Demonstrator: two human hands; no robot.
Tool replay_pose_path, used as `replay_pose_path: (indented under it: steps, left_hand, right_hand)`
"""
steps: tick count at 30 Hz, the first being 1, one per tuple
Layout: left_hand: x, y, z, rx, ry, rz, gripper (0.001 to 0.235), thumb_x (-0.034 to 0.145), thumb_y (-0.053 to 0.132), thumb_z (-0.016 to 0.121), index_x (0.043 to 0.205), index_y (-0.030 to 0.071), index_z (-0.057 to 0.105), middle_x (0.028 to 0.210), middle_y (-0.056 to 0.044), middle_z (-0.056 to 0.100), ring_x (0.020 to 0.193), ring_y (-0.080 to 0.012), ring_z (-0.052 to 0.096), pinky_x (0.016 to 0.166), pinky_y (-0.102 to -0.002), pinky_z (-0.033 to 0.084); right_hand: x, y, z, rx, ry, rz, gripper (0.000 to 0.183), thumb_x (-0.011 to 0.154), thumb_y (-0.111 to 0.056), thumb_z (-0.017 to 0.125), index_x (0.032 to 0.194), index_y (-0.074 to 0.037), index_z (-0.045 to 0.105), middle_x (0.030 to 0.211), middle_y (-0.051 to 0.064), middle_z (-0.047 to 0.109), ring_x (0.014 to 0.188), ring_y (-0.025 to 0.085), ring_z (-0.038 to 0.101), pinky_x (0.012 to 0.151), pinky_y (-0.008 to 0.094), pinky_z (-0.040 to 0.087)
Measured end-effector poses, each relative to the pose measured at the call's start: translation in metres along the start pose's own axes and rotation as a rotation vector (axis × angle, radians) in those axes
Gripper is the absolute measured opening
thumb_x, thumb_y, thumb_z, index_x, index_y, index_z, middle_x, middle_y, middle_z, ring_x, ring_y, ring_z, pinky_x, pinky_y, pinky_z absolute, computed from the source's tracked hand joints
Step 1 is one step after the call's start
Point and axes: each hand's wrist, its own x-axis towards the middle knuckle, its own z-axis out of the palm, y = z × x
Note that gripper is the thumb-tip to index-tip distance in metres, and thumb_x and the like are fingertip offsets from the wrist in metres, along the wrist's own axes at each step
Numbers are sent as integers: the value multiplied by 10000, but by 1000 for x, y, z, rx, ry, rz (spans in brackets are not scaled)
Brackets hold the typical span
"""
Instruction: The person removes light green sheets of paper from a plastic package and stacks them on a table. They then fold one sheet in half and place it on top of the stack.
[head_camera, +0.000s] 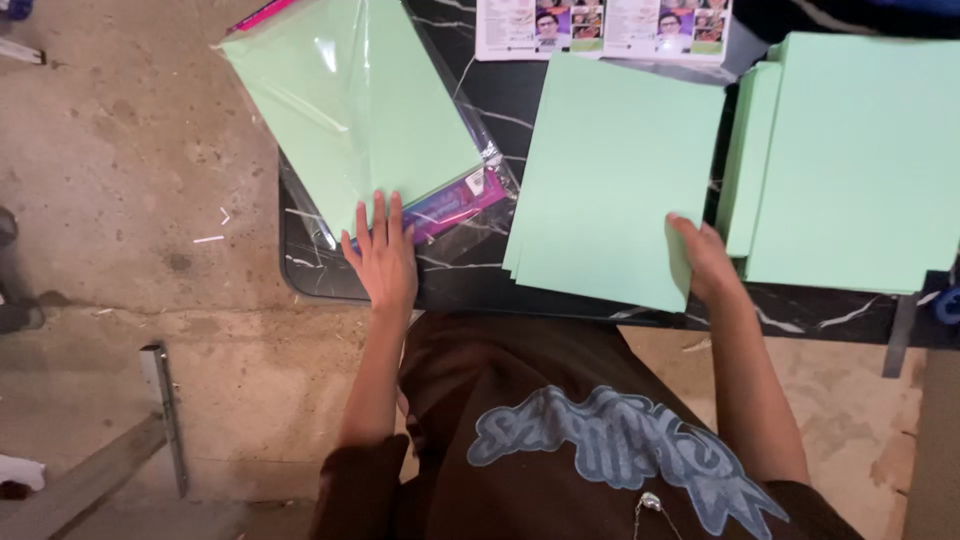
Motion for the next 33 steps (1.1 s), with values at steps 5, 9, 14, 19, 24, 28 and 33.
replay_pose_path:
  steps: [5, 9, 14, 19, 24, 28, 33]
  left_hand:
    - [-1, -4, -10, -1, 80, 69, 623, 1029, 232, 627, 1603, 256, 386, 1581, -8, 506, 1495, -305, 384, 1179, -625, 195]
    - [-19, -6, -15, 129, 50, 132, 715, 974, 155, 646, 1625, 270, 372, 1593, 13, 546, 1524, -278, 381, 1197, -595, 206]
    - [-25, -36, 1, -120, 132, 216, 757, 946, 258, 764, 1589, 245, 366, 1356, -76, 666, 1405, -317, 478, 1168, -605, 244]
    - [-4, -29, -40, -94, 188, 215, 720, 946, 246, 774, 1570, 146, 429, 1117, -87, 721, 1332, -280, 584, 1157, -554, 301]
    - [-13, -20, -77, -225, 183, 292, 405, 1063, 129, 708, 1455, 115, 611, 1024, -55, 778, 1065, -199, 726, 1069, -481, 464]
    - [-13, 45, -190, -298, -444, 270, 137, 947, 169, 732, 1079, 154, 767, 798, -109, 742, 767, -264, 734, 849, -434, 572]
    - [6, 137, -297, -910, -636, 803, 190, 866, 158, 741, 1055, 171, 756, 978, -8, 801, 798, -179, 754, 842, -404, 553]
  right_hand:
    - [2, 5, -3, 50, -44, -85, 335, 989, -327, 646, 1163, -41, 636, 1002, 39, 691, 851, 151, 661, 740, 326, 554]
    - [-2, 5, -1, 11, -20, -83, 344, 1012, -336, 650, 1153, -22, 636, 981, 63, 668, 832, 174, 644, 714, 351, 537]
    - [-17, -13, 11, -64, 83, 3, 325, 977, -350, 633, 1156, -79, 622, 994, 47, 689, 857, 162, 677, 736, 337, 579]
    - [1, 6, -4, -53, 4, -73, 378, 1013, -366, 648, 1173, -25, 623, 990, 61, 658, 831, 167, 633, 699, 343, 539]
    - [-7, -1, 0, -53, 38, -30, 360, 955, -365, 650, 1141, -59, 614, 969, 62, 680, 816, 163, 670, 702, 326, 586]
    - [-1, -1, -1, -101, 67, -27, 403, 995, -393, 674, 1147, -24, 620, 951, 91, 643, 785, 192, 605, 663, 354, 520]
    - [-1, 4, -6, 45, -36, -70, 400, 937, -376, 649, 1152, -40, 629, 992, 58, 703, 832, 160, 683, 706, 331, 581]
